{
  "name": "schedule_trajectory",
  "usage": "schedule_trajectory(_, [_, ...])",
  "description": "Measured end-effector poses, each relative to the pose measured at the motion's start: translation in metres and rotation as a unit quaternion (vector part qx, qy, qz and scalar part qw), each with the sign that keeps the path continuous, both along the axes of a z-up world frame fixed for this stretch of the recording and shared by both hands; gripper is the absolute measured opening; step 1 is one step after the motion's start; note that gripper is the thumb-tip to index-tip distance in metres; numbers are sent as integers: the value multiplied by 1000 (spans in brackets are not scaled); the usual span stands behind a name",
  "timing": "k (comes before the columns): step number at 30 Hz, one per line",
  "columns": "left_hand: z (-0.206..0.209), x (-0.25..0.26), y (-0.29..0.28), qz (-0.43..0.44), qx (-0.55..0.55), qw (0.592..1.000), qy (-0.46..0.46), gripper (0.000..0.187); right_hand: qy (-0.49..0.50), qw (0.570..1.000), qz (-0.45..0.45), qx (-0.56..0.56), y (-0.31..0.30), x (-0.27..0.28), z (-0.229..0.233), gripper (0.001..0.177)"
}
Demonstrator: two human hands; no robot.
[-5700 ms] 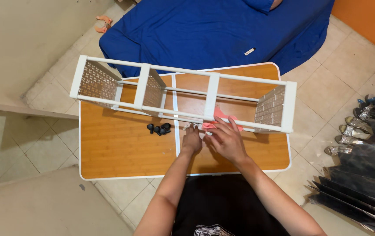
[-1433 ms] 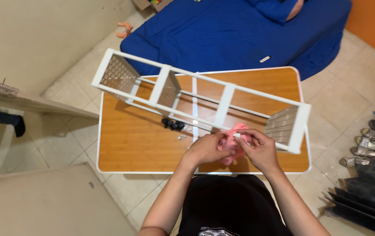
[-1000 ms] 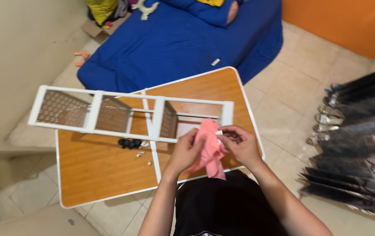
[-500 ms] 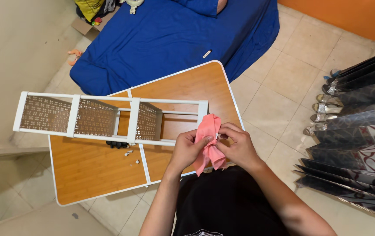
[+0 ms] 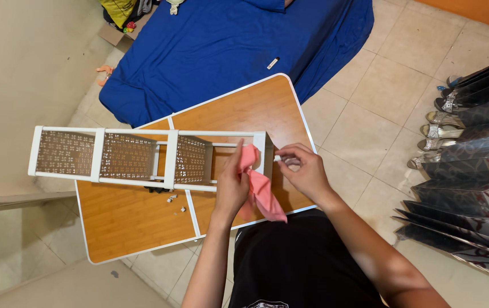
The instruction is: The person assembles a white metal shoe rack by inserting small white plastic connectors into the frame joints and attaching black caster wheels to the bottom. The rack is placed on a wooden table in a bedroom.
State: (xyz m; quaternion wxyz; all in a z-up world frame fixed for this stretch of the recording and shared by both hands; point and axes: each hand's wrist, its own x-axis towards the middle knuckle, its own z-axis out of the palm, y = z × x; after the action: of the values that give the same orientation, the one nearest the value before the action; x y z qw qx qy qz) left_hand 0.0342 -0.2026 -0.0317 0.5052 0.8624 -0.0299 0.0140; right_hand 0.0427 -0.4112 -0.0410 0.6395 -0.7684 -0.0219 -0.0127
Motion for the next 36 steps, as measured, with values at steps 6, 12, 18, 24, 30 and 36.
schedule_trajectory(6, [-13,17,-19,1,160,983,-87,39,18,998,-7,57,8,29,-37,18])
schedule_trajectory(12, [-17,40,-42,46,159,984,-58,42,20,997,-64,36,19,56,-66,20])
schedule_trajectory(18, [-17,52,-46,-7,208,978,9,73,-6,994,-78,78,24,60,-74,19])
schedule_trajectory(24, [-19,58,-50,-9,227,974,18,74,-8,992,-101,76,30,60,-67,19])
schedule_trajectory(30, [-16,59,-51,-8,230,972,42,74,-27,989,-121,75,31,60,-68,18])
schedule_trajectory(36, [-22,58,-51,2,213,977,3,68,-10,991,-108,83,33,63,-73,21])
